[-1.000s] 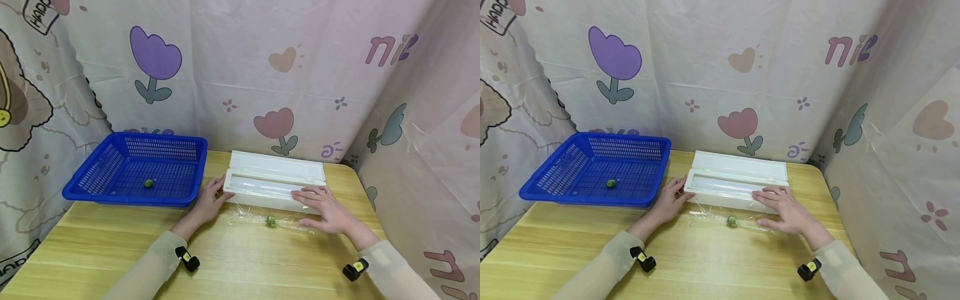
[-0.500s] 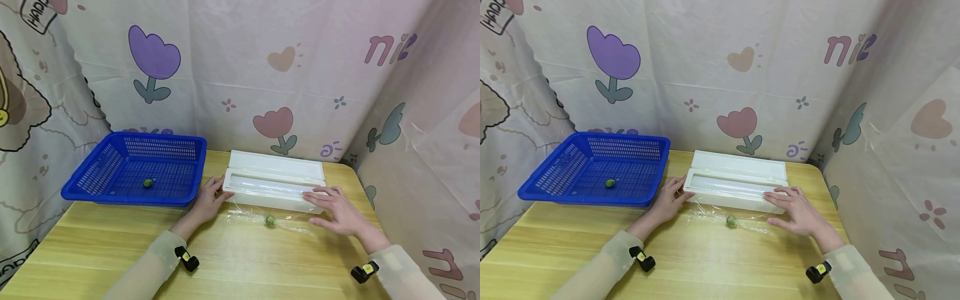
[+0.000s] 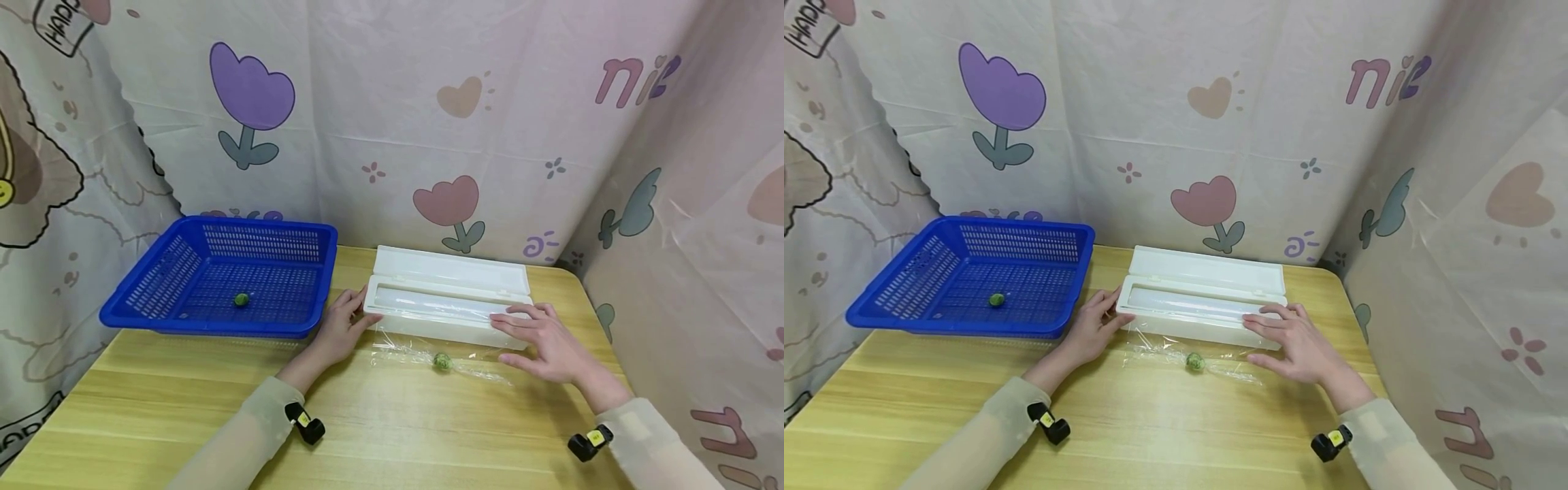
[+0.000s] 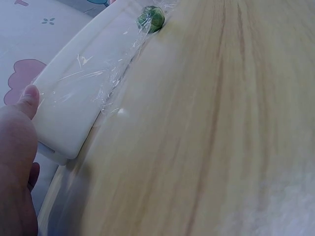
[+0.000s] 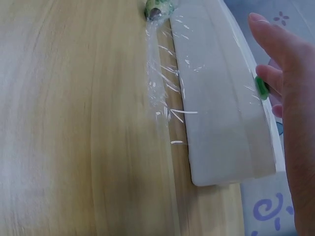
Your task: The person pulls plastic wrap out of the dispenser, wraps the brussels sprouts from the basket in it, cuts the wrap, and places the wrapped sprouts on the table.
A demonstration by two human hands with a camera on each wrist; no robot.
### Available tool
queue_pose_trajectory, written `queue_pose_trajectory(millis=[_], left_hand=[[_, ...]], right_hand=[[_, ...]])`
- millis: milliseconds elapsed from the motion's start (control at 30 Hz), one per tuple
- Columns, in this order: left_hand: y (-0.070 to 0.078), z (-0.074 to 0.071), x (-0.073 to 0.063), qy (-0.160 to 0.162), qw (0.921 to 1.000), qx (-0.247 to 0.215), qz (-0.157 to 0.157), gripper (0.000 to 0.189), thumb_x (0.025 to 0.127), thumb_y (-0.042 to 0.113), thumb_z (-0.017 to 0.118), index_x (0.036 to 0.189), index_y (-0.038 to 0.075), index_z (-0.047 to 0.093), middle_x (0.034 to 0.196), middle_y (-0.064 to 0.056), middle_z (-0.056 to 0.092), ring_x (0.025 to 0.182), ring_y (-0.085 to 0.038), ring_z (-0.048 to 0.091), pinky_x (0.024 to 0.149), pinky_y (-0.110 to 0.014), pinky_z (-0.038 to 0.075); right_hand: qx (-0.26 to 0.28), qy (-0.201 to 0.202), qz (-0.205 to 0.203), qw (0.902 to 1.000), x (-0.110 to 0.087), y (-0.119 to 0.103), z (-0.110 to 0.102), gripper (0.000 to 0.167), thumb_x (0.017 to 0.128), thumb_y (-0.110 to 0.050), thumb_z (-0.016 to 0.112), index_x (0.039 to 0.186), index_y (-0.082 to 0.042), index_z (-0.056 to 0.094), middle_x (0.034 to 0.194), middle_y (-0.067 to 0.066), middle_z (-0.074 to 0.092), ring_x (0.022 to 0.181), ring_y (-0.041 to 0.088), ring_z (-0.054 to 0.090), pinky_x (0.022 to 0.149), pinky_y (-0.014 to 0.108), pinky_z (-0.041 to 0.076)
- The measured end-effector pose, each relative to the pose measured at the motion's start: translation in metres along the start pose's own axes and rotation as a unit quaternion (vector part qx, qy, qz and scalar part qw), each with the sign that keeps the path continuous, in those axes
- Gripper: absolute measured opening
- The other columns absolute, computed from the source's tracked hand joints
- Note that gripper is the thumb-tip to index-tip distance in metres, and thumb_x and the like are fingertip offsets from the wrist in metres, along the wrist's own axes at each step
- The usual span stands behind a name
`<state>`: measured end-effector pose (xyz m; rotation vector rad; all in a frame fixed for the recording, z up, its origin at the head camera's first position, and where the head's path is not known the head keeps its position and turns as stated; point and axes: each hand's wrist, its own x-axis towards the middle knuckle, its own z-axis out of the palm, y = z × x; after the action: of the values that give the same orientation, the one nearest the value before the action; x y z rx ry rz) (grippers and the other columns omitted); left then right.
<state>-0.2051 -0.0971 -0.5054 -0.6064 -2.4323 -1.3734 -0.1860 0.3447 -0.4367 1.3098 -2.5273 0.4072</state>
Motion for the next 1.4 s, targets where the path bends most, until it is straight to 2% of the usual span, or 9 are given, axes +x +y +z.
queue_pose_trajectory(millis=[533,833,1200,1400], left_hand=[[0.0007,0.0010,0.0007,-0.002,1.0000,0.005,-0.004,0.070,0.098,0.024,0.078,0.153,-0.008,0.048,0.106,-0.001,0.057,0.095,-0.018,0.056,0.078,-0.032,0.050],[-0.0002,0.0025,0.0007,0.009,1.0000,0.001,0.001,0.070,0.097,0.024,0.080,0.151,-0.009,0.050,0.104,-0.001,0.056,0.092,-0.019,0.055,0.076,-0.031,0.049],[0.0025,0.0013,0.0002,0.018,0.9996,0.004,0.020,0.071,0.095,0.021,0.081,0.153,-0.004,0.050,0.102,-0.002,0.057,0.089,-0.018,0.054,0.075,-0.032,0.048],[0.0029,0.0012,0.0000,0.018,0.9993,0.009,0.031,0.069,0.095,0.021,0.081,0.151,-0.007,0.051,0.102,0.000,0.056,0.089,-0.018,0.054,0.075,-0.031,0.049]], right_hand=[[0.009,0.003,0.020,0.9998,-0.0101,0.0025,-0.0075,0.064,0.088,-0.041,0.083,0.144,-0.013,0.067,0.145,-0.001,0.065,0.131,0.037,0.056,0.102,0.056,0.032],[0.007,0.000,0.021,0.9998,-0.0103,0.0028,-0.0064,0.065,0.088,-0.041,0.083,0.144,-0.012,0.067,0.144,-0.001,0.066,0.130,0.035,0.056,0.101,0.055,0.032],[0.014,-0.002,0.026,0.9996,-0.0103,0.0022,-0.0069,0.065,0.088,-0.039,0.083,0.144,-0.011,0.067,0.145,0.000,0.065,0.130,0.034,0.056,0.103,0.055,0.031],[0.013,-0.001,0.026,0.9996,-0.0101,0.0012,-0.0071,0.066,0.087,-0.040,0.084,0.145,-0.011,0.067,0.145,0.000,0.065,0.130,0.034,0.056,0.102,0.054,0.031]])
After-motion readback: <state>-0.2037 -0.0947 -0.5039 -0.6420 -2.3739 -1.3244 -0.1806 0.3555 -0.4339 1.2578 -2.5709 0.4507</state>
